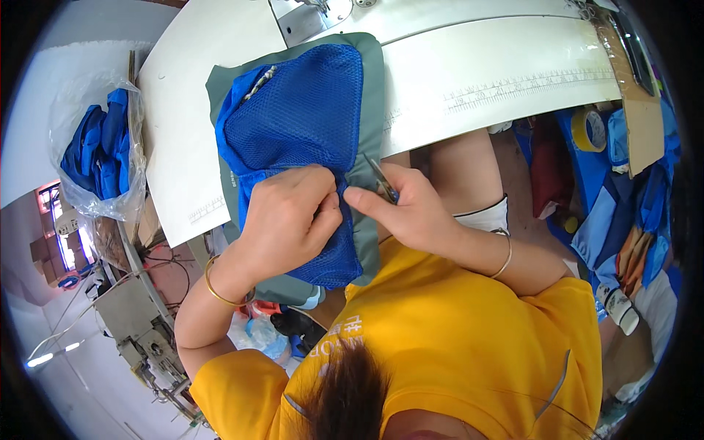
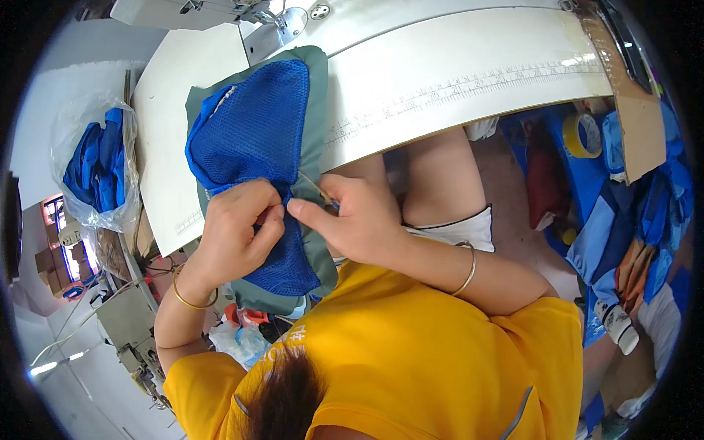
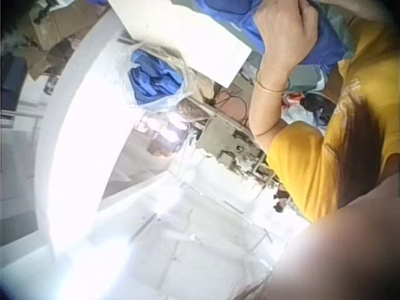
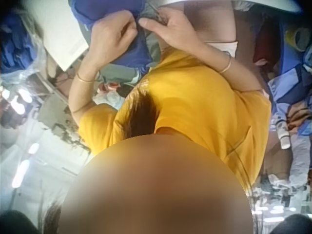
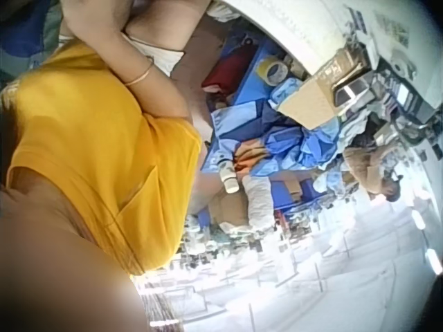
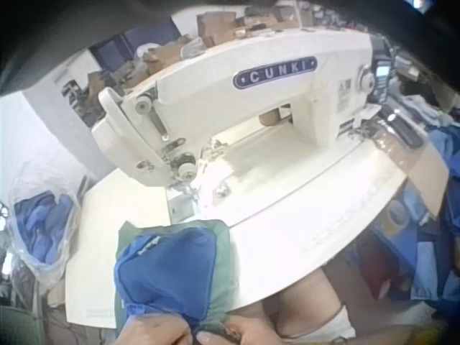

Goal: Sewing a blue mesh pocket onto a green textile panel using an industrial sewing machine.

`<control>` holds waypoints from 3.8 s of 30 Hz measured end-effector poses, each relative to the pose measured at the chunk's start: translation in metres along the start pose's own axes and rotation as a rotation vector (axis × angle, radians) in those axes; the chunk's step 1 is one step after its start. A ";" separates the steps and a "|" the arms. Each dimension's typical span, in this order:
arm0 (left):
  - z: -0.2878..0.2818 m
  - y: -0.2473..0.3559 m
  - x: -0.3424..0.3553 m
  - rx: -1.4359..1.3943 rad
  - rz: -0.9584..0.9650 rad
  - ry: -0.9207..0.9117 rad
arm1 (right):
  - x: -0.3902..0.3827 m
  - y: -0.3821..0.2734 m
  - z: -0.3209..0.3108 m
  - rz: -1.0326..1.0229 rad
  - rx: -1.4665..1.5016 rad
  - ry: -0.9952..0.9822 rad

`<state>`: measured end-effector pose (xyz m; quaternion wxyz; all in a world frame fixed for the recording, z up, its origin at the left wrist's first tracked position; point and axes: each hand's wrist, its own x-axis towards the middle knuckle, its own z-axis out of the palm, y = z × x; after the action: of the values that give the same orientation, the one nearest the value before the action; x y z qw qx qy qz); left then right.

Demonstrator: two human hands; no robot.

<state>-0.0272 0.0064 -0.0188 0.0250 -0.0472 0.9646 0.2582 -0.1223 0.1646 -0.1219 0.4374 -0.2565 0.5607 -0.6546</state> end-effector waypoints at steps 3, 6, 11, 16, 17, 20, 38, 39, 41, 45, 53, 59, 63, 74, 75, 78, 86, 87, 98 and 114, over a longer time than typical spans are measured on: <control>0.004 -0.001 -0.001 0.192 0.079 0.055 | 0.000 -0.001 -0.001 0.062 -0.055 -0.043; 0.006 -0.001 -0.003 0.245 0.143 0.092 | 0.002 -0.001 -0.008 0.063 -0.081 -0.040; 0.015 0.004 -0.001 0.239 0.060 0.116 | 0.003 0.004 -0.001 0.034 0.176 -0.024; 0.031 0.009 0.000 0.276 0.015 0.184 | -0.002 0.005 -0.007 0.006 0.009 0.009; 0.033 0.008 0.000 0.268 0.034 0.201 | -0.002 0.006 -0.010 -0.005 -0.028 -0.002; 0.034 0.003 0.000 0.142 -0.002 0.199 | -0.002 0.007 -0.016 -0.030 -0.139 0.071; 0.042 0.002 -0.002 0.032 -0.011 0.274 | -0.026 -0.037 -0.026 0.591 0.398 -0.181; 0.043 0.002 -0.002 0.023 -0.015 0.277 | -0.025 -0.034 -0.026 0.593 0.397 -0.183; 0.042 0.001 -0.002 0.026 -0.005 0.277 | -0.023 -0.029 -0.025 0.612 0.395 -0.192; 0.043 0.000 -0.002 0.028 0.008 0.270 | -0.022 -0.026 -0.023 0.563 0.385 -0.164; 0.042 -0.001 -0.003 0.020 0.011 0.269 | -0.019 -0.026 -0.023 0.547 0.381 -0.171; 0.043 -0.002 -0.003 0.014 0.026 0.279 | -0.018 -0.027 -0.021 0.550 0.363 -0.124; 0.044 -0.001 -0.003 0.035 0.033 0.278 | -0.016 -0.024 -0.021 0.544 0.341 -0.092; 0.048 -0.001 -0.001 0.108 0.045 0.287 | -0.007 -0.007 -0.018 0.311 0.153 -0.066; 0.049 -0.001 0.000 0.122 0.062 0.295 | -0.006 -0.006 -0.019 0.352 0.132 -0.051; 0.051 -0.002 0.002 0.088 0.074 0.328 | -0.001 -0.001 -0.019 0.179 -0.050 -0.011; 0.047 -0.003 0.003 0.092 0.100 0.317 | 0.002 -0.006 -0.029 0.230 -0.006 -0.054; 0.046 -0.004 0.003 0.080 0.091 0.309 | 0.001 -0.008 -0.032 0.229 -0.006 -0.055; 0.042 -0.002 -0.005 0.076 0.067 0.294 | -0.002 -0.007 -0.024 -0.265 -0.235 0.218; 0.049 0.005 -0.020 0.148 0.025 0.499 | 0.005 -0.019 -0.007 -0.036 -0.044 0.126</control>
<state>-0.0068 0.0365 -0.0573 -0.2133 -0.0955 0.9577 0.1676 -0.1359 0.1636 -0.1063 0.3836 -0.2345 0.5966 -0.6648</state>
